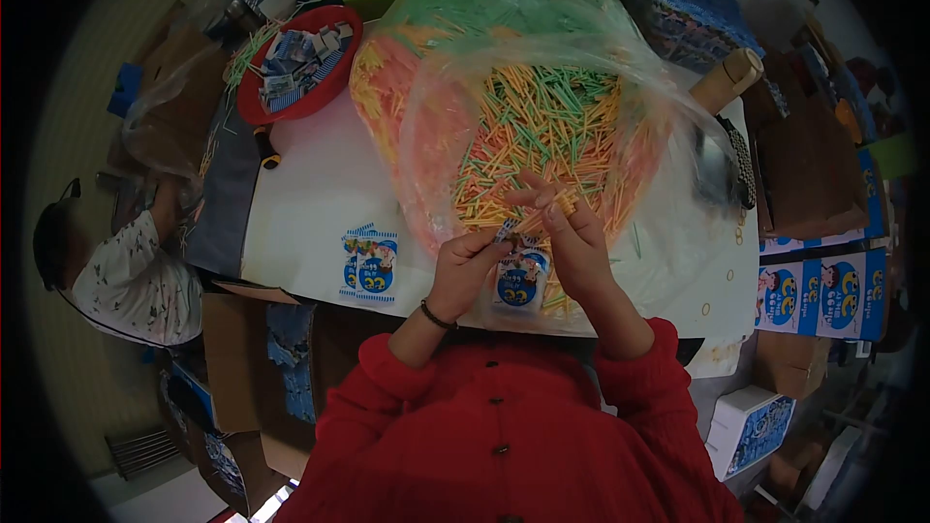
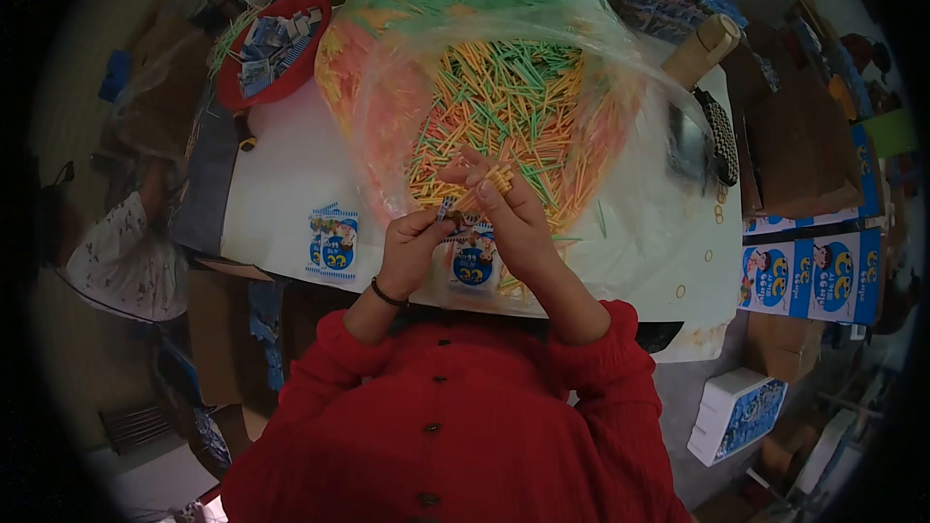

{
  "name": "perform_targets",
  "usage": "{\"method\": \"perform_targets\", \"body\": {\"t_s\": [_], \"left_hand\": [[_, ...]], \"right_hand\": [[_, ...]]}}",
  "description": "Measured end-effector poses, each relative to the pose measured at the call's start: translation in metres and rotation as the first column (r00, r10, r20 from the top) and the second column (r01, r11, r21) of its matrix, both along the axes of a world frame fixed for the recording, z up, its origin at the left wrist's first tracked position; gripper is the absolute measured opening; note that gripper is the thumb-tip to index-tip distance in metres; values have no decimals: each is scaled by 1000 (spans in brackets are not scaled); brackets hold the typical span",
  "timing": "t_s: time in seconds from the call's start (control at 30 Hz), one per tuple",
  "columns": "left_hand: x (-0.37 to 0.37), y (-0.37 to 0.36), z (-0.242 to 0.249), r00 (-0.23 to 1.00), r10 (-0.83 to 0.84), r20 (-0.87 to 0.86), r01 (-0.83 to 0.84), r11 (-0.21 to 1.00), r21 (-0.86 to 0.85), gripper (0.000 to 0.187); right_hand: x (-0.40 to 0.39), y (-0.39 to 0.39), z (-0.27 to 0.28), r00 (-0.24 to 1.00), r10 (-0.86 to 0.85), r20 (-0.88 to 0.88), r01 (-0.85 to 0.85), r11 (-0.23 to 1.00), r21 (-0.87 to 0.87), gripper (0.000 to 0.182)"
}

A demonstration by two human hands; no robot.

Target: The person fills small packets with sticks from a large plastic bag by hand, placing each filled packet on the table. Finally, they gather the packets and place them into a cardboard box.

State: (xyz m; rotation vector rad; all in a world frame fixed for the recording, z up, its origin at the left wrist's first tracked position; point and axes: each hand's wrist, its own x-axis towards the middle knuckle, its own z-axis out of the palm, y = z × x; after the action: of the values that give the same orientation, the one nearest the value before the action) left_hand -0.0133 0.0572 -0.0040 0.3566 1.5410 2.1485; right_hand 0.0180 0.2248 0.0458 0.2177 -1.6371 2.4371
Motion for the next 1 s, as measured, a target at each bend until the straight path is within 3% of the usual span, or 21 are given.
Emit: {"method": "perform_targets", "body": {"t_s": [0.2,0.37,0.5,0.63,0.7,0.83,0.9,0.93,1.0], "left_hand": [[4,2,-1,999,-42,13,42,999,19,20],[5,4,1,999,-33,37,33,999,0,19],[5,0,-1,997,-44,-60,43,999,-9,21],[7,1,-8,995,13,-99,-14,1000,-10,21],[7,1,-11,994,17,-106,-16,1000,5,22],[7,3,-8,996,37,-80,-38,999,-9,27],[7,4,-9,998,9,-64,-7,1000,23,31],[7,5,-10,999,-23,-48,26,998,57,36],[7,8,-9,998,-55,21,52,992,118,40]], "right_hand": [[0,-2,-6,998,-5,69,22,967,-252,22],[-2,-2,4,995,-81,62,88,989,-121,23],[-2,-1,0,991,-83,103,89,994,-57,23],[1,-1,-5,974,-46,221,86,981,-174,22],[4,-3,-6,996,5,94,-15,994,105,20],[6,-6,-5,998,-22,62,18,997,70,20],[3,1,-5,995,-39,-87,78,856,512,23],[3,0,-3,995,-39,-88,79,855,512,23],[3,-2,4,983,-97,-157,183,591,786,27]]}}
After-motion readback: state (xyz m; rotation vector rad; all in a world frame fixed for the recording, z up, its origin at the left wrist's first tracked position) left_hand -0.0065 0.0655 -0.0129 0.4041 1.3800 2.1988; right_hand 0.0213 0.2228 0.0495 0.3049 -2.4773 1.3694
